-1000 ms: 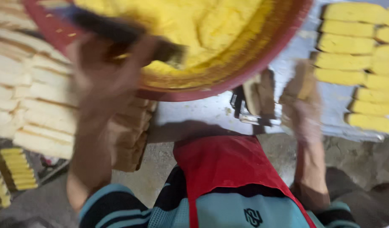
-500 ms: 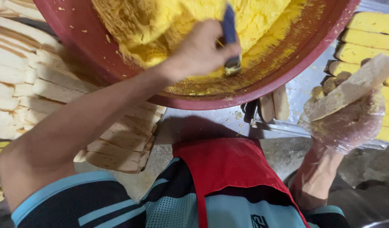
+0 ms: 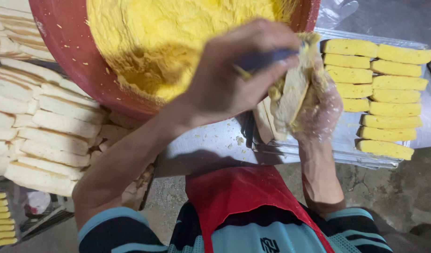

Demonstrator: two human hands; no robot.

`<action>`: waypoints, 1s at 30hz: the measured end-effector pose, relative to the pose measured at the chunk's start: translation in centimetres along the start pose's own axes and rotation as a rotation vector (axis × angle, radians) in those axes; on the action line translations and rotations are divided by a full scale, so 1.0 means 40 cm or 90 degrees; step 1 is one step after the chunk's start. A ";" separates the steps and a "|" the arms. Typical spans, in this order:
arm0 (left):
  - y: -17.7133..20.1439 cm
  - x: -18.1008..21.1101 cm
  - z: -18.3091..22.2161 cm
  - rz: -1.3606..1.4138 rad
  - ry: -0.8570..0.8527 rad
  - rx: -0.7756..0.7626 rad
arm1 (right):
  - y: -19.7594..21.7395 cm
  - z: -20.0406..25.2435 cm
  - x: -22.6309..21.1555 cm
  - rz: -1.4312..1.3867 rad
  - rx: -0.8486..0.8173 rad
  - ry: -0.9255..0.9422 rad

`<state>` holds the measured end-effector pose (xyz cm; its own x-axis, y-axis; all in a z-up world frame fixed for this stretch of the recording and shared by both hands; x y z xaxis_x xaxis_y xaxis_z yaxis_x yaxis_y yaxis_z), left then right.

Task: The person uses a brush to apply a yellow coating to individual pieces of sliced bread and then places them onto a metal tray.

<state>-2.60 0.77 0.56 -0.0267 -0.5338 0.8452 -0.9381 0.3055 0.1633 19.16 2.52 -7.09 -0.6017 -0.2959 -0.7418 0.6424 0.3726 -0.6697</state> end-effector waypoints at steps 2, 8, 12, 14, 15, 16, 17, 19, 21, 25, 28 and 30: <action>-0.077 -0.004 -0.033 -0.410 -0.172 -0.075 | 0.017 -0.024 -0.004 0.008 -0.028 0.052; -0.008 -0.019 -0.049 -0.024 0.157 -0.162 | 0.016 0.009 -0.019 -0.095 0.132 -0.024; -0.060 -0.011 -0.098 -0.421 -0.120 -0.008 | 0.068 -0.018 0.007 -0.025 -0.024 0.023; -0.131 0.021 -0.066 -0.504 -0.122 -0.064 | 0.115 -0.023 0.009 -0.007 0.053 0.047; -0.151 0.048 -0.041 -0.435 -0.048 -0.128 | 0.129 -0.023 0.010 0.049 0.122 0.021; -0.152 0.062 -0.031 -0.367 0.029 -0.190 | 0.134 -0.026 0.013 0.103 0.188 -0.010; -0.121 0.053 -0.043 -0.364 0.026 -0.193 | 0.126 -0.026 0.012 0.104 0.192 -0.007; -0.029 0.007 -0.061 -0.126 0.329 -0.169 | 0.090 0.003 0.025 0.100 0.068 -0.034; 0.020 -0.022 -0.098 -0.204 0.176 -0.069 | 0.060 -0.021 0.022 0.069 0.051 -0.041; -0.105 -0.060 -0.030 -0.506 -0.138 -0.139 | 0.071 -0.063 0.018 0.049 0.035 0.074; -0.166 -0.028 0.084 -0.450 -0.108 -0.158 | 0.092 -0.065 0.012 0.015 0.111 0.064; -0.147 -0.017 0.117 -0.305 -0.032 -0.140 | 0.090 -0.064 0.015 0.107 0.133 0.086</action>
<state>1.33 -4.35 -3.36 0.3656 -0.6902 0.6244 -0.7544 0.1732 0.6332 19.88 5.93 -9.85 -0.5278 -0.1197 -0.8409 0.8134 0.2139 -0.5410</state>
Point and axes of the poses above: each hand's wrist, its own z-axis away from the middle knuckle, its own y-axis out of the back of the hand, x = y × z, the point moved 1 cm from there along -z, towards the middle knuckle, and after that the axes turned 14 degrees about -x, right-handed, at the moved point
